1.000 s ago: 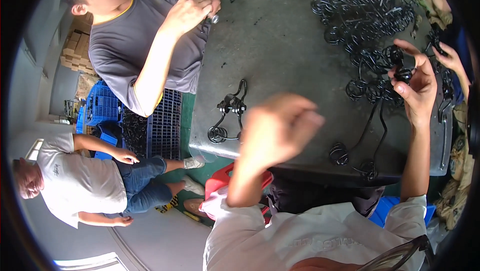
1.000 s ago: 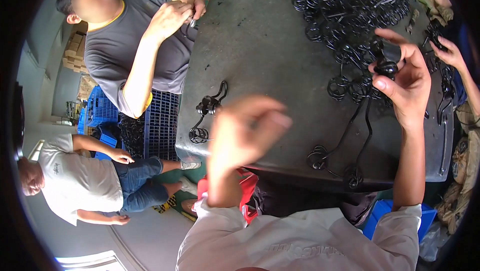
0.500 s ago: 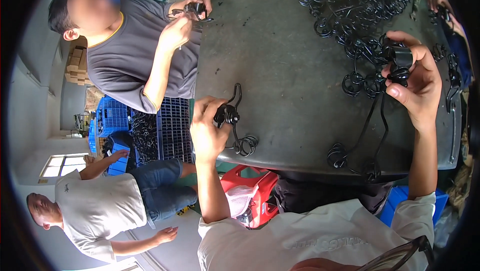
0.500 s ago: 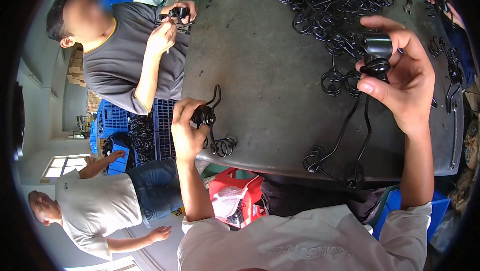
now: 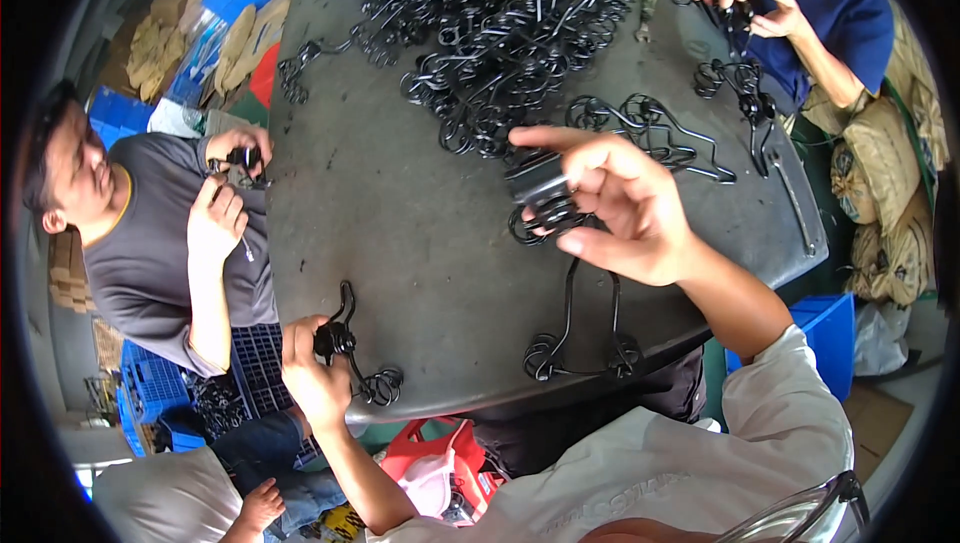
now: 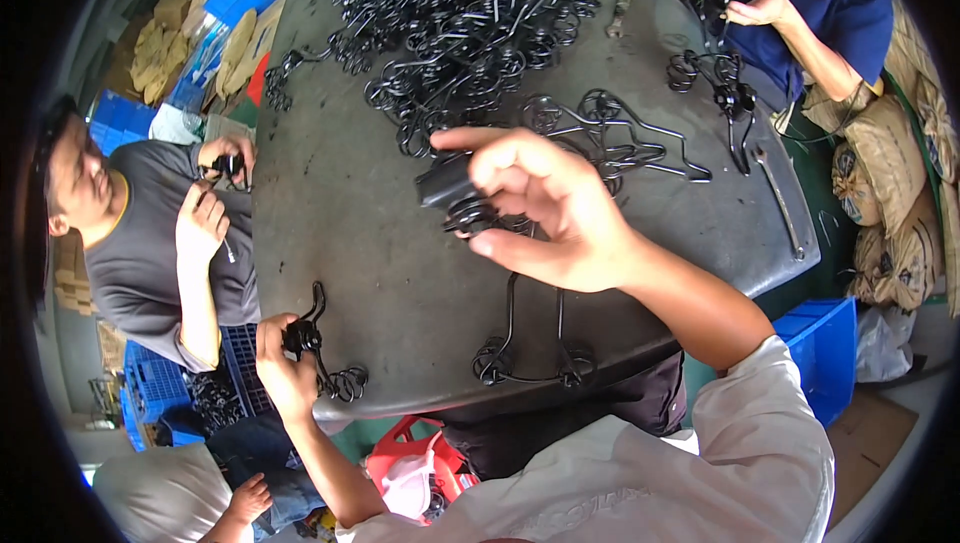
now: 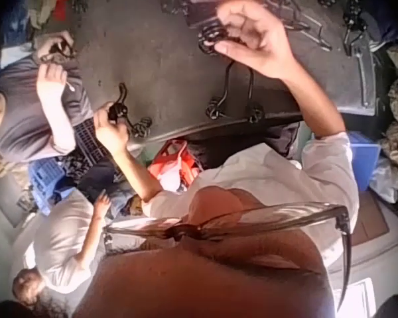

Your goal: Assembling small black metal wire components and hardware by hand using a wrench in a workshop setting.

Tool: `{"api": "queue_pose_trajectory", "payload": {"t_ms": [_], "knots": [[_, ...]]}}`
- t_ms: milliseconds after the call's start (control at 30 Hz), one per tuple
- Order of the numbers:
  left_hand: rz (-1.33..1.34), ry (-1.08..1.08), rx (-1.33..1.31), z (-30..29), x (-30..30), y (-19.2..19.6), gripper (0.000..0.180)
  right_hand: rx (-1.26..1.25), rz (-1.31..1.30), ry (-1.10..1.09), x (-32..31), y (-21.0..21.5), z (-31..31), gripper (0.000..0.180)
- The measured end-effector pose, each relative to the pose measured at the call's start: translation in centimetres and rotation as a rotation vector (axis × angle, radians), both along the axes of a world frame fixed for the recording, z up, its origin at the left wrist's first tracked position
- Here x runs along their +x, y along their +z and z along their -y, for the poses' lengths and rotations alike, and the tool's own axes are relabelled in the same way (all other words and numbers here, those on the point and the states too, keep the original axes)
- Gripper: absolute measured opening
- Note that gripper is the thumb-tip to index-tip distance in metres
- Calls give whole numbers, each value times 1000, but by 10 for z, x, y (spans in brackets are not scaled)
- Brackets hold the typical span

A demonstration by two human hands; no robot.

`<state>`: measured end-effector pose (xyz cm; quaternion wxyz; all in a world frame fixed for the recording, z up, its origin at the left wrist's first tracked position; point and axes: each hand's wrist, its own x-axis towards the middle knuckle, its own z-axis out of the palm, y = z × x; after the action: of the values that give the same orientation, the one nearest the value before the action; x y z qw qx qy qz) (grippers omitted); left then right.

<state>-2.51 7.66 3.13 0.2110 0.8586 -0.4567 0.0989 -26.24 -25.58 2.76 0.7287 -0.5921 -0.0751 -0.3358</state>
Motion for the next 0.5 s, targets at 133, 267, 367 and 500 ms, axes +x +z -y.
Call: {"api": "queue_pose_trajectory", "payload": {"t_ms": [133,267,367,500], "knots": [[11,84,-15,3,3,-10,43,-161,7,-167,-6,0,-1,43],[35,231,-19,8,3,-12,39,-300,85,-546,1,-1,-6,36],[-5,322,4,1,9,-10,43,-365,138,-675,1,-3,-5,41],[-90,232,-250,-5,1,12,47,-279,243,-724,3,-2,-4,54]]}}
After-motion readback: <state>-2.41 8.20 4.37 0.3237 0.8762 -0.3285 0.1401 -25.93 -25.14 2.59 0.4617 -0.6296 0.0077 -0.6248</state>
